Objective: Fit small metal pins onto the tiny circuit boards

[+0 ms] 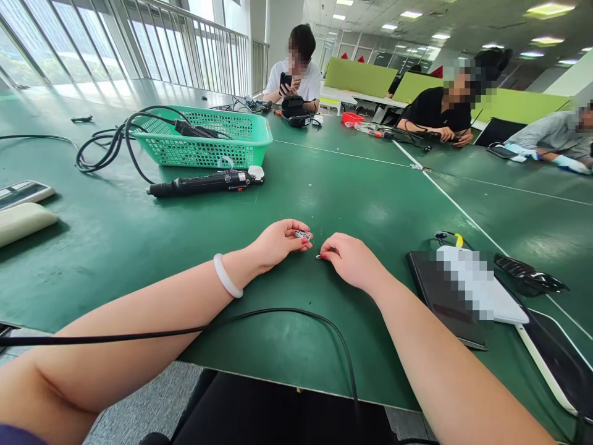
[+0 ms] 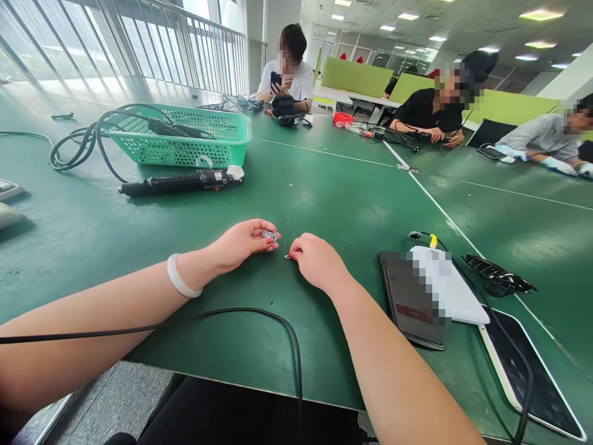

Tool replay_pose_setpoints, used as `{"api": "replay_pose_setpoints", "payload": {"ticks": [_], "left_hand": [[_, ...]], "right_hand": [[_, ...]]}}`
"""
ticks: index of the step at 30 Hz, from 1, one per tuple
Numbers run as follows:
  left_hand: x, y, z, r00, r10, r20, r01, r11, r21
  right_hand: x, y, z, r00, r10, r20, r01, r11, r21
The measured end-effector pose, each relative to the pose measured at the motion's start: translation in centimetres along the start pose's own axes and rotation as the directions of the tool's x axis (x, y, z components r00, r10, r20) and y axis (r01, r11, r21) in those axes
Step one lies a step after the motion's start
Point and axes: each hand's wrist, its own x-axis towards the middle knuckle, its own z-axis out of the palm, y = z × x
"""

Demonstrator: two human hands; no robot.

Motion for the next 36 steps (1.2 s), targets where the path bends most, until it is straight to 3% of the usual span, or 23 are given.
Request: {"api": "replay_pose_setpoints", "payload": {"ticks": [7, 14, 22, 27, 31, 36], "left_hand": [[0.1, 0.0, 0.0, 1.0, 0.003, -0.003, -0.002, 0.999, 0.041], [0.0, 0.2, 0.0, 0.999, -0.035, 0.007, 0.035, 0.998, 0.045], [0.1, 0.0, -0.3, 0.999, -0.013, 0.031, 0.01, 0.995, 0.098], [0.2, -0.3, -0.5, 0.998, 0.055, 0.034, -0.063, 0.955, 0.291], [0.1, -0.5, -0.6, 0.985, 0.148, 0.087, -0.171, 0.857, 0.486], [-0.2, -0.5, -0.2, 0.951, 0.265, 0.158, -0.308, 0.782, 0.542]], "right_hand": [[-0.3, -0.1, -0.2, 0.99, 0.104, -0.091, -0.102, 0.994, 0.025], [-0.7, 0.9, -1.1, 0.997, 0.054, 0.054, -0.058, 0.995, 0.078], [-0.4, 0.3, -0.9, 0.999, 0.022, 0.03, -0.021, 0.999, -0.043], [-1.0, -0.3, -1.8, 0.99, 0.028, -0.135, -0.034, 0.998, -0.045], [-1.3, -1.6, -1.7, 0.95, -0.048, -0.309, 0.062, 0.997, 0.035], [-1.0, -2.7, -0.4, 0.929, -0.122, -0.349, 0.134, 0.991, 0.01]]}}
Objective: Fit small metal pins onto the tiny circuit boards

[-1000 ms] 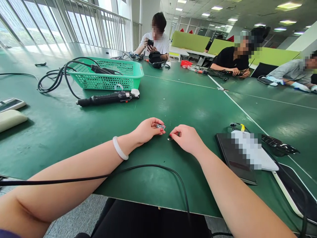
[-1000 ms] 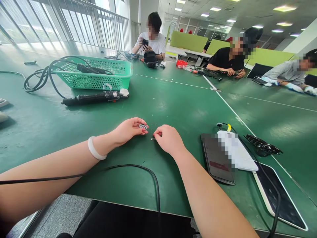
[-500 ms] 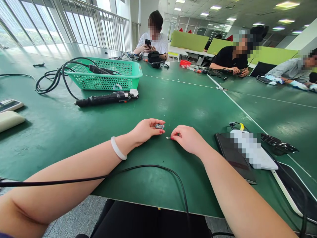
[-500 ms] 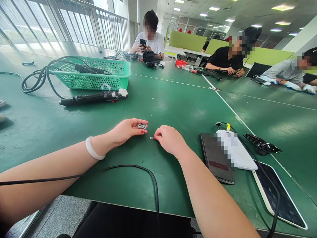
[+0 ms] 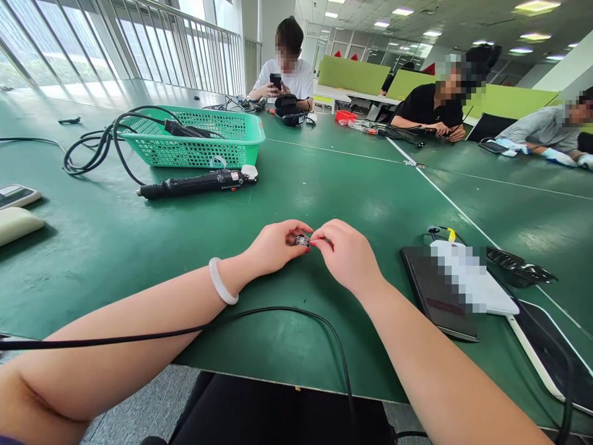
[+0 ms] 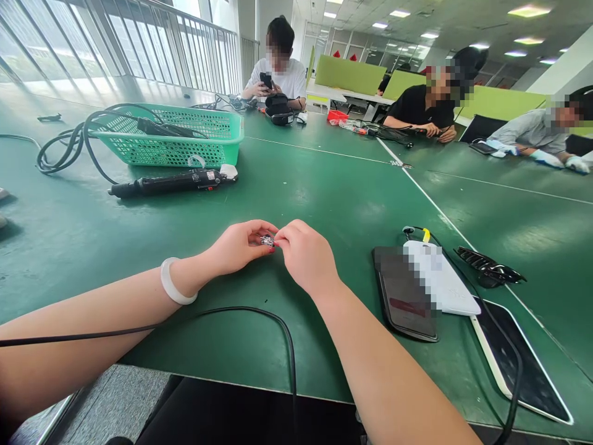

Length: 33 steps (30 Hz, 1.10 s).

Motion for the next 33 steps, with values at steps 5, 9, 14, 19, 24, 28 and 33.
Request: {"api": "replay_pose_setpoints", "payload": {"ticks": [5, 9, 14, 19, 24, 28, 33], "left_hand": [[-0.06, 0.06, 0.03, 0.999, 0.031, 0.004, -0.031, 1.0, -0.002], [-0.1, -0.03, -0.08, 0.999, 0.032, 0.014, -0.033, 0.998, 0.059], [-0.09, -0.08, -0.15, 1.0, 0.025, 0.01, -0.025, 0.994, 0.108], [-0.01, -0.01, -0.18, 1.0, 0.017, 0.008, -0.018, 0.995, 0.095], [0.01, -0.03, -0.2, 1.0, 0.014, 0.007, -0.014, 0.997, 0.07], [0.13, -0.26, -0.15, 1.0, 0.015, 0.0, -0.015, 1.0, -0.008], [0.39, -0.59, -0.21, 1.0, -0.01, -0.006, 0.01, 0.997, -0.082]], "right_hand": [[-0.02, 0.02, 0.47, 1.0, -0.004, 0.011, 0.005, 0.999, -0.037], [-0.09, 0.01, 0.38, 1.0, -0.004, 0.003, 0.004, 0.999, -0.054], [-0.16, -0.04, 0.39, 1.0, 0.005, 0.016, -0.004, 0.997, -0.081], [-0.16, -0.04, 0.37, 1.0, 0.002, 0.015, 0.0, 0.996, -0.091], [-0.15, 0.05, 0.36, 1.0, -0.014, -0.002, 0.014, 0.998, -0.065], [-0.12, 0.2, 0.23, 0.999, -0.011, -0.037, 0.01, 0.999, -0.037], [-0.18, 0.3, 0.25, 1.0, 0.02, -0.003, -0.02, 1.0, -0.001]]}}
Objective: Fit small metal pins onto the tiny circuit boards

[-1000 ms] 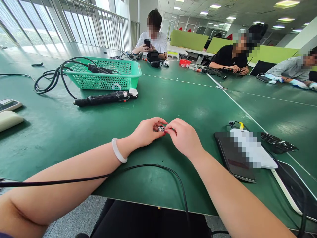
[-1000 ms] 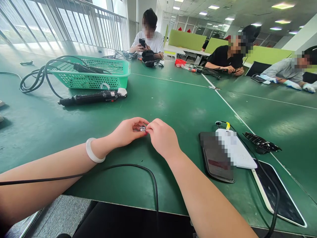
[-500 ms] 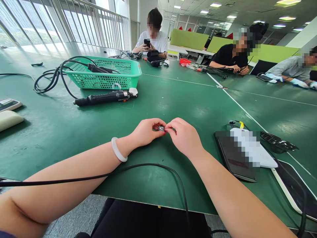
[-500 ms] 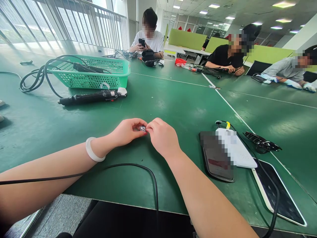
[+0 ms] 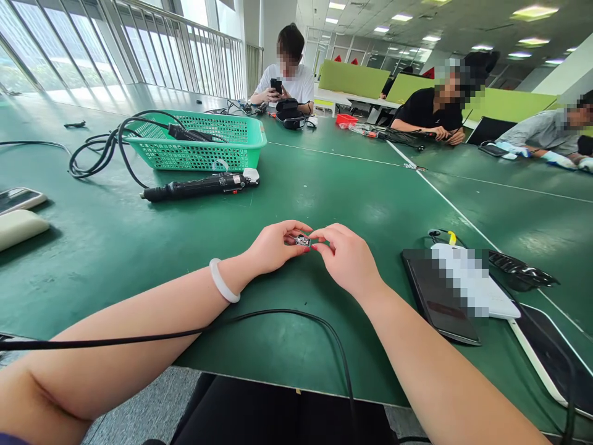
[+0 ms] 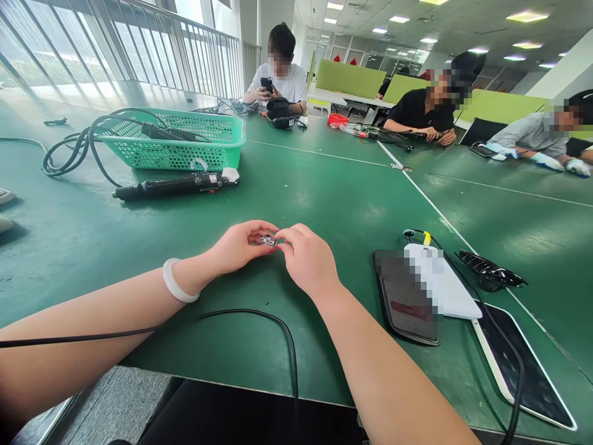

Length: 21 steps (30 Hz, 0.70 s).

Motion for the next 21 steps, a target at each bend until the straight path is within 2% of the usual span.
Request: {"api": "replay_pose_setpoints", "payload": {"ticks": [14, 21], "left_hand": [[-0.2, 1.0, -0.5, 0.999, 0.03, -0.038, -0.025, 0.992, 0.122], [-0.3, 1.0, -0.5, 0.998, 0.05, -0.029, -0.045, 0.989, 0.141]], "right_hand": [[0.1, 0.4, 0.5, 0.999, 0.019, 0.033, -0.018, 0.999, -0.041], [0.0, 0.5, 0.6, 0.999, -0.017, 0.029, 0.02, 0.994, -0.108]]}}
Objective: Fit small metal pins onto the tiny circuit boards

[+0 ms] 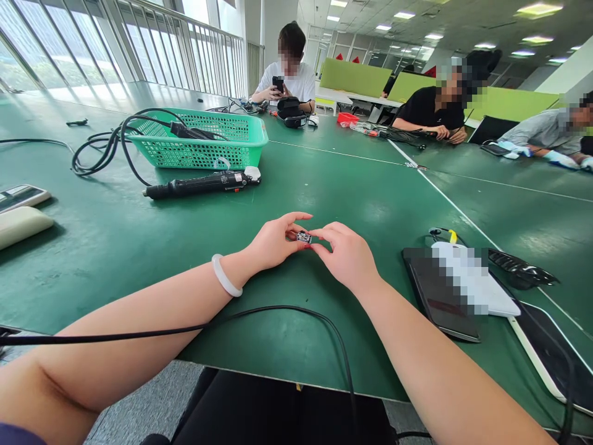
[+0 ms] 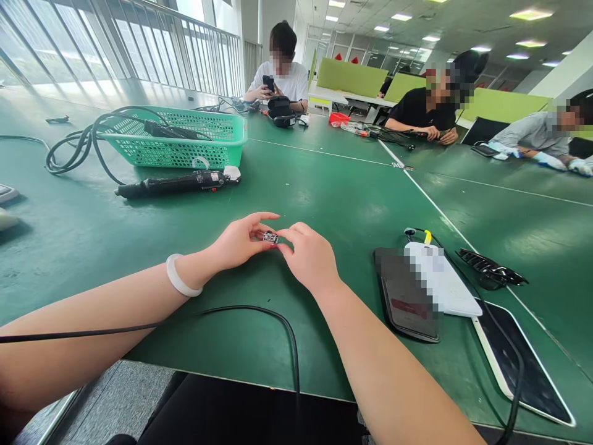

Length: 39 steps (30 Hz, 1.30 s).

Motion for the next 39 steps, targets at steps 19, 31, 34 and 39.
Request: {"api": "replay_pose_setpoints", "payload": {"ticks": [19, 31, 34, 39], "left_hand": [[-0.6, 0.9, 1.7, 0.899, -0.395, 0.191, 0.382, 0.493, -0.781], [-2.7, -0.7, -11.2, 0.955, -0.207, -0.214, 0.291, 0.799, 0.526], [-4.7, -2.2, -14.5, 0.943, -0.238, -0.232, 0.33, 0.591, 0.736], [-6.0, -2.3, -16.0, 0.961, -0.219, -0.171, 0.261, 0.499, 0.826]], "right_hand": [[0.0, -2.4, 1.0, 0.996, -0.028, -0.087, 0.009, 0.978, -0.21], [-0.4, 0.5, -0.5, 0.98, 0.123, -0.159, -0.125, 0.992, 0.001], [-0.3, 0.6, -0.8, 0.979, 0.136, -0.153, -0.134, 0.991, 0.027], [-0.2, 0.4, -0.9, 0.983, 0.148, -0.112, -0.143, 0.988, 0.05]]}}
